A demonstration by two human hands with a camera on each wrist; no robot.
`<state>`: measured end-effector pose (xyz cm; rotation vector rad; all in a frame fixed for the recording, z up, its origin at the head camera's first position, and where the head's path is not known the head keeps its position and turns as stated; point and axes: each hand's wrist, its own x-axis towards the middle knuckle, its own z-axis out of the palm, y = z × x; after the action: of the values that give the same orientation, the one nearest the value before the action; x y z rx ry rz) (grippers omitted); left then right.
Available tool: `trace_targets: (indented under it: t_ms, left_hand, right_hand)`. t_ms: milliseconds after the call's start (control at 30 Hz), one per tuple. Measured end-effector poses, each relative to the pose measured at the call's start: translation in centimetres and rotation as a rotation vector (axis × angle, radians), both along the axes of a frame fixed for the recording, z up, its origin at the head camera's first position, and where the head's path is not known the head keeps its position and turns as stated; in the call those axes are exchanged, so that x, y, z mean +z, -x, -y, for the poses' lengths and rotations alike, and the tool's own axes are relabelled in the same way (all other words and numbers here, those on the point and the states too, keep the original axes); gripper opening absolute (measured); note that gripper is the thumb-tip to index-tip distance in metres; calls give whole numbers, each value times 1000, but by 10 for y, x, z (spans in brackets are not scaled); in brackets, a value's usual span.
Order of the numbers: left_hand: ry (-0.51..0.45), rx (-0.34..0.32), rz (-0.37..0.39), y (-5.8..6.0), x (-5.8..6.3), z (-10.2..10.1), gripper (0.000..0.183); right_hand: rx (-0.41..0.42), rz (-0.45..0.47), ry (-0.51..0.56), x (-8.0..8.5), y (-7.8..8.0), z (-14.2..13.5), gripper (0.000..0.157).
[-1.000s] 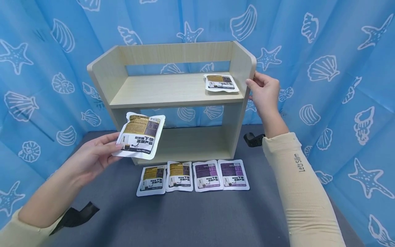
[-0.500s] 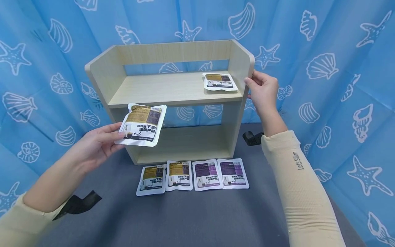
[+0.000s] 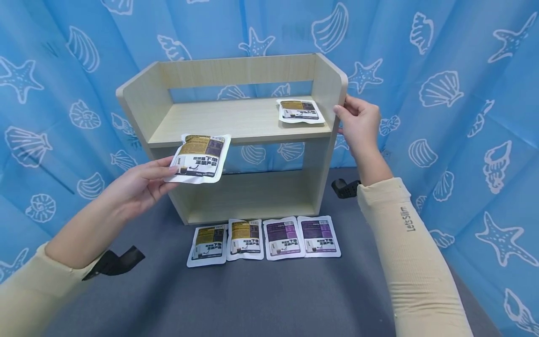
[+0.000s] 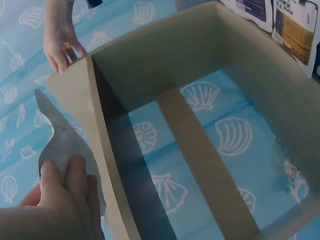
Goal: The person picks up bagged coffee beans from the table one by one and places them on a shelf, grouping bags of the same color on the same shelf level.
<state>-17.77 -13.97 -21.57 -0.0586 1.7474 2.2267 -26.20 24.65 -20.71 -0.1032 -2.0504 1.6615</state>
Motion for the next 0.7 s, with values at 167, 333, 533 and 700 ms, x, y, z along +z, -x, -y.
trace_targets:
  t_ms: [167,333,533,700]
  left_hand:
    - [-26,13,32,12,4,-6,55]
    - [-32,20,41,22,9,-12,53]
    - [-32,26,45,29,18,-24,51]
    - [-55,39,67,36,25,-34,50]
  right_hand:
    - [2,6,-12,-1,0,-1,43]
    - [3,10,-10,-2,1,-2,43]
    - [12,6,-11,-2,2,-2,43]
    - [7,3,-16,-2,2,-3,43]
